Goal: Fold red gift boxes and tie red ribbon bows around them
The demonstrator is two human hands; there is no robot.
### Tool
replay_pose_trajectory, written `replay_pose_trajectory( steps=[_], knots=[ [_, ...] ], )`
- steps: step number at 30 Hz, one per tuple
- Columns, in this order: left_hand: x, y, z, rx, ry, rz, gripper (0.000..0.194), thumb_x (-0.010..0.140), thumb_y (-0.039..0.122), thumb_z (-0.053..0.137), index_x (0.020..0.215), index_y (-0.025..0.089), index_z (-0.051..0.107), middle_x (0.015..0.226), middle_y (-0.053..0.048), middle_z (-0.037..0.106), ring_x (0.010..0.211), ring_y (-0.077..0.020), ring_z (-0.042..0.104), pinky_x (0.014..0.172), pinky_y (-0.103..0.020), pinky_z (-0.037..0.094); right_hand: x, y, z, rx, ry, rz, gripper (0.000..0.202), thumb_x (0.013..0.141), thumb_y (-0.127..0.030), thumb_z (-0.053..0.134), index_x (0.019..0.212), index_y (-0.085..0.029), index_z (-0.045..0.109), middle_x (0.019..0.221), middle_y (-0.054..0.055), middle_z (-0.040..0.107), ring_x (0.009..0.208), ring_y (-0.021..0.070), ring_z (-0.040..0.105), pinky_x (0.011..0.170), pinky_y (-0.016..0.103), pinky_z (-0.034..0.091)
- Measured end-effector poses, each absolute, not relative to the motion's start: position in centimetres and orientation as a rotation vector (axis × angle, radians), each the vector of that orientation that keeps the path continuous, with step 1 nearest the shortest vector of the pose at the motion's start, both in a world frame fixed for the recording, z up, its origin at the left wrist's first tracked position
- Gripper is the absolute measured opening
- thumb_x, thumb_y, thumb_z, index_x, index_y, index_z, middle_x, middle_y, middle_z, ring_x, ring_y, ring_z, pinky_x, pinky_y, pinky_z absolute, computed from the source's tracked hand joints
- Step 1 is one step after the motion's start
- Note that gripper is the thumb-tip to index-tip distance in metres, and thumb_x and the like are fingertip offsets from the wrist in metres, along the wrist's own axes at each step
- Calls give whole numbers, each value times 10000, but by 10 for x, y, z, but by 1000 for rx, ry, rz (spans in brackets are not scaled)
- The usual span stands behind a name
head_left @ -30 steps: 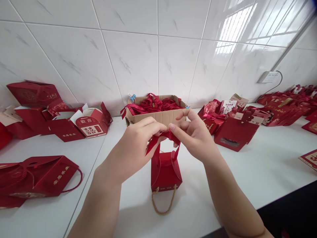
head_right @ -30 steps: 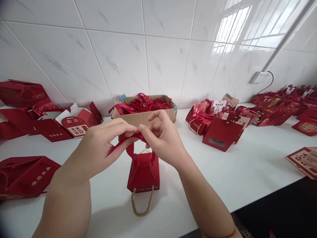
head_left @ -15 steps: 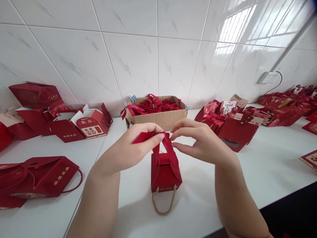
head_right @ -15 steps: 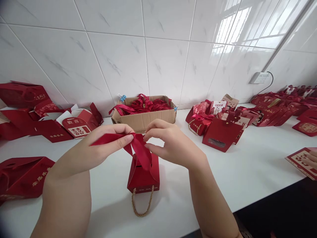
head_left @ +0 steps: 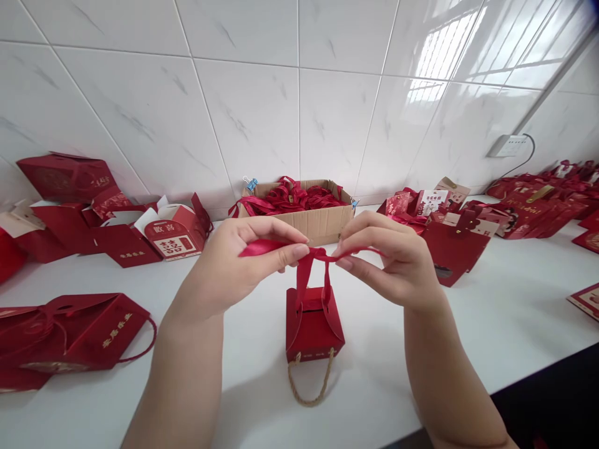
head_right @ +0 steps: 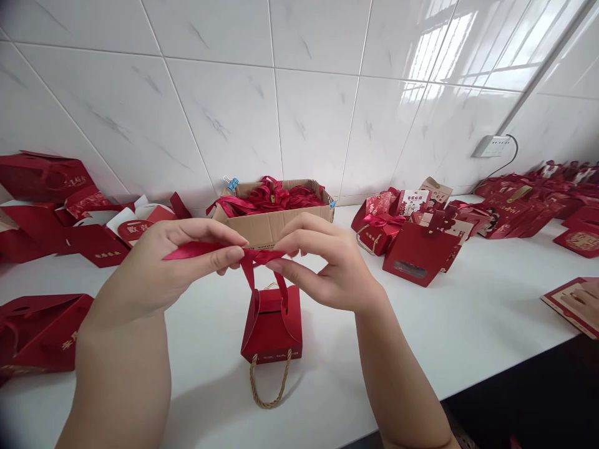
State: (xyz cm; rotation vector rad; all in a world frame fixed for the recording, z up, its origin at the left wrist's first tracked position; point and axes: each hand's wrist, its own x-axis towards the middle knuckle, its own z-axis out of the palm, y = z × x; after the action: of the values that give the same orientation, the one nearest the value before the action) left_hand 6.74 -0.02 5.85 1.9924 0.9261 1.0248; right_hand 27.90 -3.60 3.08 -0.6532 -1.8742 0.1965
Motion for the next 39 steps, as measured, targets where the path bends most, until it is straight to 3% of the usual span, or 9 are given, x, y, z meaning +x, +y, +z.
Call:
replay_pose_trajectory(
  steps=[8,15,23,32,39],
  knots=[
    [77,4,52,1686,781,1283,217,672,280,803,776,186,637,633,30,653,555,-117,639,524,-209,554,275,-23,20,-444,-1819,666,89,904,-178,536,900,-212,617,1106,69,663,1060,215,618,889,410,521],
    [81,8,51,1633,776,1337,187,733,341,745,768,162,702,581,-5,675,548,-146,669,506,-221,571,274,-17,16,-308,-1833,780,102,900,-156,535,895,-207,623,1200,67,644,1075,218,627,926,427,516],
    [92,5,48,1678,942,1869,127,714,316,768,746,202,724,649,37,704,579,-116,676,563,-200,594,276,-21,16,-395,-1783,802,106,875,-159,578,917,-208,662,1032,57,721,1021,229,660,887,409,538],
    [73,23,49,1709,976,1871,71,714,238,764,751,184,737,604,21,697,543,-115,656,547,-225,590,294,-32,2,-540,-1832,872,130,884,-150,567,940,-208,669,975,61,722,934,209,674,807,373,551],
    [54,32,50,1679,985,1793,113,673,238,791,734,158,741,557,-4,688,444,-105,620,424,-184,515,298,-36,-25,-579,-1722,881,141,892,-155,559,919,-239,669,1068,49,708,1037,205,639,897,378,505]
  ],
)
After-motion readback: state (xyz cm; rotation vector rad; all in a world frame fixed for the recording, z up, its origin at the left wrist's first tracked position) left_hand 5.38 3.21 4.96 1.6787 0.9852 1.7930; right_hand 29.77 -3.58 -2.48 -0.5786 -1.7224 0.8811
